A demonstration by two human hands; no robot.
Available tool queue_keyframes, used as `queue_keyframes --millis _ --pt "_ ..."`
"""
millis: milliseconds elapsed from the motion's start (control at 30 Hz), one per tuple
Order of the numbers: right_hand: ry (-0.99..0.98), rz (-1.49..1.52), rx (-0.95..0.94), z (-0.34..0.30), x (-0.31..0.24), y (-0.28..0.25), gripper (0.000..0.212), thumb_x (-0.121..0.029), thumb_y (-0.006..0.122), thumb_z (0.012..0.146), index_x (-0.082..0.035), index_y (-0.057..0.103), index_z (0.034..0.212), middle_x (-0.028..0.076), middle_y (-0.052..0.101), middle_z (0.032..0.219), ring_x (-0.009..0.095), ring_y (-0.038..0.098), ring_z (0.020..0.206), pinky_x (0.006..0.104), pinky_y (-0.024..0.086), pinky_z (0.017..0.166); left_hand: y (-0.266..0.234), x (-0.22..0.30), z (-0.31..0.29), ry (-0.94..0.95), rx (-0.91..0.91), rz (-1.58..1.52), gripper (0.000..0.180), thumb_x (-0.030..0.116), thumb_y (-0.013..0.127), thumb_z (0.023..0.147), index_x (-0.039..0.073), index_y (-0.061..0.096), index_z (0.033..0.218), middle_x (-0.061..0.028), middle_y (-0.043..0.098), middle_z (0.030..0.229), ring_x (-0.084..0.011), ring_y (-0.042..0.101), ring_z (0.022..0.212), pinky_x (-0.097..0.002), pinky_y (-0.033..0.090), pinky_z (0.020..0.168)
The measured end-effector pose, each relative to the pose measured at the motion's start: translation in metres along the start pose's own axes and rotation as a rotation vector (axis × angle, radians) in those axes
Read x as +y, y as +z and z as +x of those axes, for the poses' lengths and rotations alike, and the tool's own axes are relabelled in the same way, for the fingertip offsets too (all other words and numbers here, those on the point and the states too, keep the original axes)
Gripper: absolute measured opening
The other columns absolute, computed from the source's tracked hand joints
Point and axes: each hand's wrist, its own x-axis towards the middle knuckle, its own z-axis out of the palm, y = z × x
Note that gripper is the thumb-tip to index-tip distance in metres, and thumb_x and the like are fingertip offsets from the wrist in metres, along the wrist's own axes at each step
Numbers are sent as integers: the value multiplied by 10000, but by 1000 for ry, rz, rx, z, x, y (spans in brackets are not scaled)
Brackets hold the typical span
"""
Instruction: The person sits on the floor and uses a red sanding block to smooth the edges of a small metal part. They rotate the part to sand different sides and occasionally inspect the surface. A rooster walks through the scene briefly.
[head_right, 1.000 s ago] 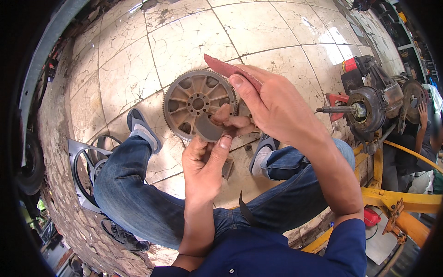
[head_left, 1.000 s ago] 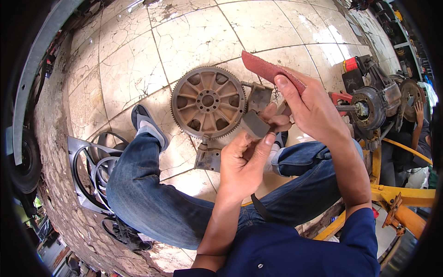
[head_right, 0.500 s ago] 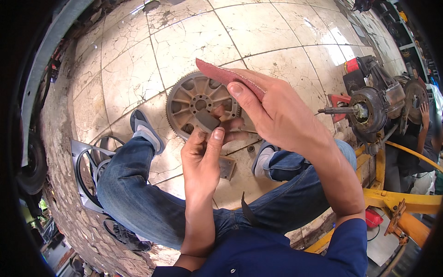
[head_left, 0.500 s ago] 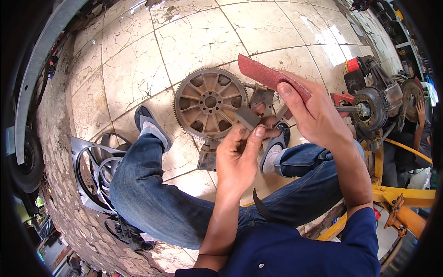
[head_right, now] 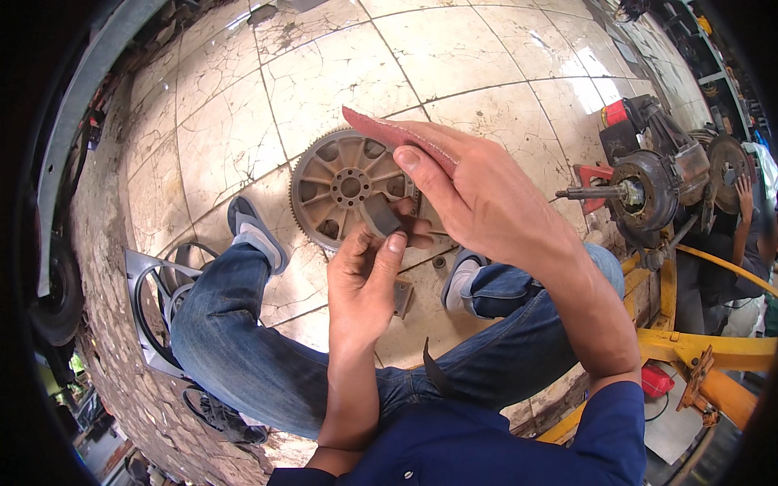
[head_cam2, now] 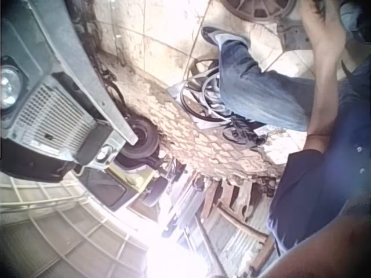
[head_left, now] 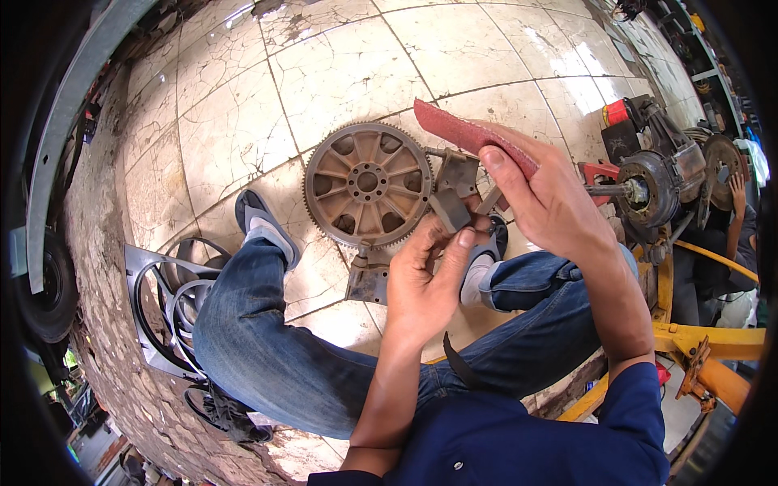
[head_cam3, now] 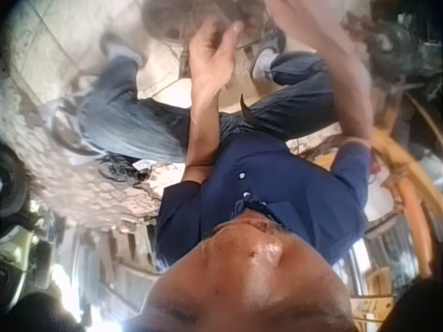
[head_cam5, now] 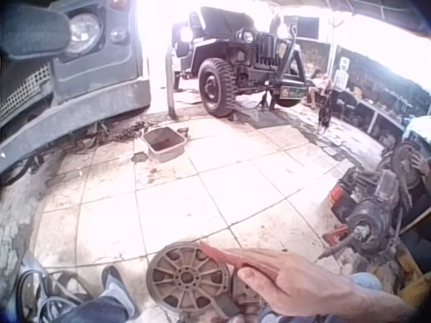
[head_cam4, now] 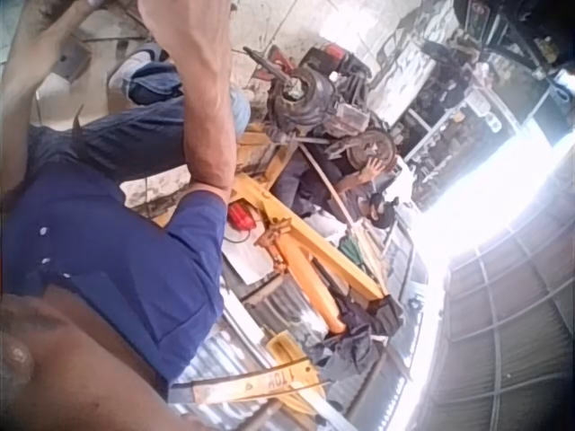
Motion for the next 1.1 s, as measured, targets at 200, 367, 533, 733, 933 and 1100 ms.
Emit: queue_keyframes --millis 200,367,533,733,933,1100 --pt "-263 -136 -96 -8 8 24 386 -236 475 1027 18 567 1301 183 620 1272 340 571 1205 404 460 1014 -12 -11 8 102 166 394 257 69 589 955 -17 592 1197 -160 642 1095 -289 640 1003 -356 497 860" --pt "-133 -52 -215 -5 10 36 386 -226 465 1025 28 563 1298 181 590 1320 317 505 1292 381 420 1077 -5 -20 9 288 184 615 268 74 593 928 -26 574 1176 -225 586 1147 -439 575 1052 -442 473 882" --pt "-239 -203 -112 -15 12 51 389 -227 462 1026 35 558 1297 190 588 1315 336 529 1258 383 440 1055 -22 -34 14 87 265 495 261 57 574 928 -25 561 1175 -238 579 1135 -429 583 1039 -436 476 879" --pt "-147 -78 -119 -10 17 55 396 -245 452 1030 33 564 1288 194 604 1289 335 548 1236 388 457 1030 -13 -26 10 153 206 661 288 74 505 991 -43 530 1253 -167 611 1160 -255 599 1091 -349 463 928" --pt "3 61 -230 0 15 47 390 -249 435 1036 35 574 1266 193 613 1272 340 564 1204 399 479 991 2 -23 7 242 195 780 235 51 570 911 -20 560 1135 -248 567 1083 -471 572 977 -486 476 792" --pt "-112 -42 -112 -9 15 53 372 -234 430 1036 31 592 1241 211 623 1235 387 589 1126 408 488 947 -10 -16 13 172 205 750 228 57 576 912 -28 541 1121 -249 556 1058 -476 564 939 -490 469 774"
